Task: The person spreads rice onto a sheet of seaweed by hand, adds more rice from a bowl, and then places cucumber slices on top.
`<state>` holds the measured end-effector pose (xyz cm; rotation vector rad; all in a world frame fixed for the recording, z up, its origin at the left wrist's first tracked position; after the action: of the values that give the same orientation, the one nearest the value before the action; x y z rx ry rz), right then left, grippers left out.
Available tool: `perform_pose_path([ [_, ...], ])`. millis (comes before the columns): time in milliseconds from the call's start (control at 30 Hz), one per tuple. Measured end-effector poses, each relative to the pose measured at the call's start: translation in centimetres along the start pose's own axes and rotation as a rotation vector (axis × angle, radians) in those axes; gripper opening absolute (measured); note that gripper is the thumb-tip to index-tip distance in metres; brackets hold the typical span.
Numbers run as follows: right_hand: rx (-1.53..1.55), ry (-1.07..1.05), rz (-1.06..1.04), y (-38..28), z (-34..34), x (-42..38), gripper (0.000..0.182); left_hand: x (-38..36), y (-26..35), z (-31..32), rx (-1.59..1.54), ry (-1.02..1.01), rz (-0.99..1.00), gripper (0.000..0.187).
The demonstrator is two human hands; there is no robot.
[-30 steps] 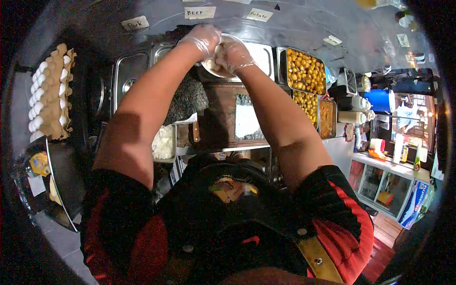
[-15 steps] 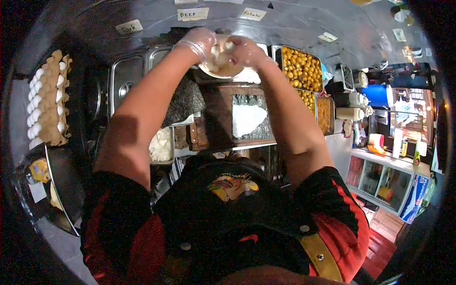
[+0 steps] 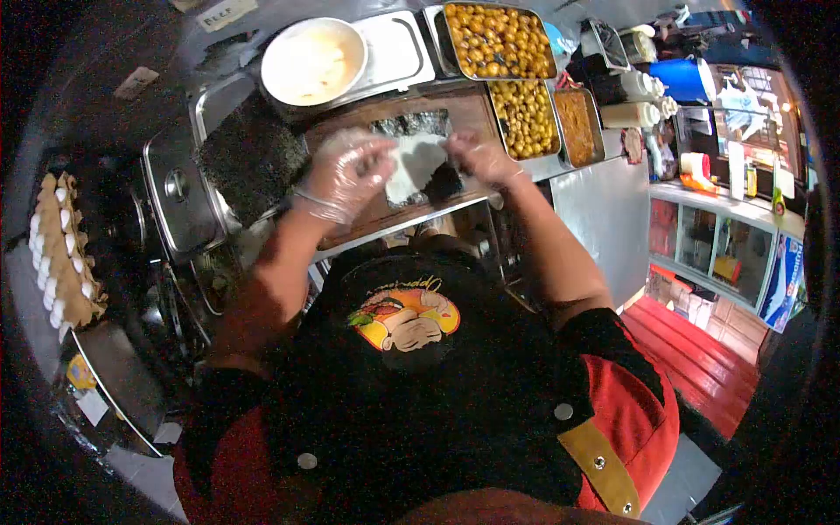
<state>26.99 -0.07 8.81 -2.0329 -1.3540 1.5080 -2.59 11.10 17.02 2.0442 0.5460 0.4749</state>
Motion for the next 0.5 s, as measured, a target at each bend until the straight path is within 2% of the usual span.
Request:
perform_pose_path([
  [33,-0.139,-0.031,0.106,1.7,1.3,-0.3,0.052,-1.0,-1.4,2.9,-0.136,-0.099,-0.175,0.026],
  [67,-0.237,0.004,0.034,1.9,2.9,-0.8,0.051,-1.8,-3.0,5.3,-0.137,-0.110,-0.184,0.026],
  [133,-0.339,0.074,-0.133,1.8,5.7,-0.4,0.050,-2.9,-6.5,8.9,-0.094,-0.143,-0.375,0.028],
  [200,-0.349,0.112,-0.304,1.1,8.2,0.0,0.053,-3.3,-8.2,10.7,-0.032,-0.145,-0.395,0.030],
  [267,-0.361,0.047,-0.382,1.0,9.2,0.5,0.055,-3.8,-11.3,12.2,0.007,-0.168,-0.412,0.037],
  [300,-0.380,-0.007,-0.459,0.7,9.6,0.4,0.058,-4.0,-10.9,12.3,0.011,-0.170,-0.428,0.037],
  [333,-0.424,0.005,-0.450,0.7,9.6,0.0,0.045,-4.2,-10.5,12.3,0.033,-0.190,-0.415,0.039],
  [400,-0.390,0.010,-0.532,0.7,8.8,-0.4,0.048,-4.0,-9.6,12.5,0.117,-0.271,-0.440,0.044],
  [433,-0.362,0.024,-0.601,0.8,8.4,-0.7,0.050,-4.1,-8.9,12.7,0.120,-0.268,-0.453,0.044],
  [500,-0.347,0.035,-0.665,1.2,8.0,-0.6,0.044,-4.6,-7.8,13.3,0.092,-0.221,-0.409,0.046],
])
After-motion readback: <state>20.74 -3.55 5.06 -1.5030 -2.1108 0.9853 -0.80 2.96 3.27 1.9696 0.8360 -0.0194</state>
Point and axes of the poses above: each hand's wrist, its own x-axis towards the middle knuckle, its own z-axis out of the palm, y = z × x, the point moved 2 cm from there along x, towards the middle knuckle, and after that the axes turned 9 degrees about -y, right-handed, at the moved point
